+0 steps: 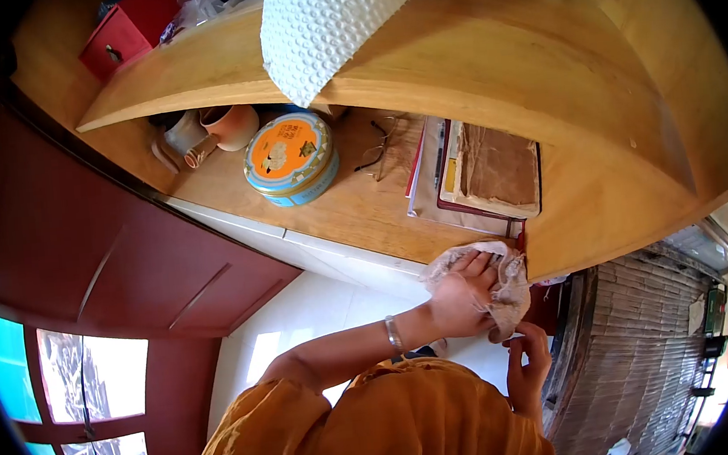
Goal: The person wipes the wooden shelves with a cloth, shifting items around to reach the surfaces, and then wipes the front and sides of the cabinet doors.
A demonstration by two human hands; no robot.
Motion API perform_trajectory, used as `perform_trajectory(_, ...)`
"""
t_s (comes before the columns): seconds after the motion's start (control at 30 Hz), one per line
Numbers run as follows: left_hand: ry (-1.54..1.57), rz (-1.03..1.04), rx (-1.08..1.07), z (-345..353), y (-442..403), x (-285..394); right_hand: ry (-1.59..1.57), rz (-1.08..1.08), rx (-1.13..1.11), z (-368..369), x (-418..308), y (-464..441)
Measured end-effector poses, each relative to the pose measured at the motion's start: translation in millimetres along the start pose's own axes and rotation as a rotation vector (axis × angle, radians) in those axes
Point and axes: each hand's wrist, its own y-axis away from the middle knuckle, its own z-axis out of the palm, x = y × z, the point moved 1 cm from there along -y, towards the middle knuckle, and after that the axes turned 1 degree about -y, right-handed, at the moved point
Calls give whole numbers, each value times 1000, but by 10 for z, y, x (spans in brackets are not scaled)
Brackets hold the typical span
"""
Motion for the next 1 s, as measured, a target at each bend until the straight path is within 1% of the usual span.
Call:
perform_trajectory(0.07,9,19,28,-40,-127,86,80,-70,35,-46,-43,-44)
perform_trajectory(0.1,26,-5,-3,-42,-133,88,77,-77,24,-59,-23,-55)
perform_trajectory(0.17,10,-9,-7,7,-74,32,7,14,8,-72,34,-51)
perform_trajectory(0.33,-65,-61,7,-186,172,-120,31,-36,-125,-3,24,-184)
perform_trajectory(0.4,-78,-200,114,-286,407,-271,-23,-29,-159,96,24,-219)
perform_trajectory(0.43,-109,-217,184,-361,507,-353,-37,-30,-163,142,29,-228)
perform_trajectory(0.53,-152,-266,232,-648,812,-626,-42,-16,-186,315,-54,-257)
perform_trajectory(0.57,-163,-291,243,-740,914,-721,-29,-45,-214,374,-73,-261)
perform_trajectory(0.6,-169,-291,249,-831,1004,-797,-31,-54,-215,447,-90,-261)
perform_trajectory(0.67,-207,-361,267,-1035,1205,-977,-10,-38,-180,658,-138,-265)
perform_trajectory(0.73,-264,-361,270,-1211,1423,-1197,-21,-43,-165,904,-225,-275)
perform_trajectory(0.8,-264,-383,321,-1408,1618,-1409,3,-55,-174,1156,-325,-317)
perform_trajectory(0.83,-259,-385,326,-1504,1705,-1503,5,-61,-130,1300,-431,-347)
perform_trajectory(0.87,-235,-344,307,-1596,1779,-1597,12,-68,-132,1447,-502,-388)
perform_trajectory(0.9,-208,-300,289,-1671,1856,-1697,5,-106,-109,1583,-561,-429)
perform_trajectory(0.93,-201,-299,297,-1725,1949,-1799,0,-141,-86,1703,-609,-469)
perform_trajectory(0.97,-206,-322,298,-1773,2038,-1895,10,-142,-86,1804,-631,-522)
perform_trajectory(1.0,-212,-343,297,-1826,2116,-1986,47,-200,-67,1899,-639,-579)
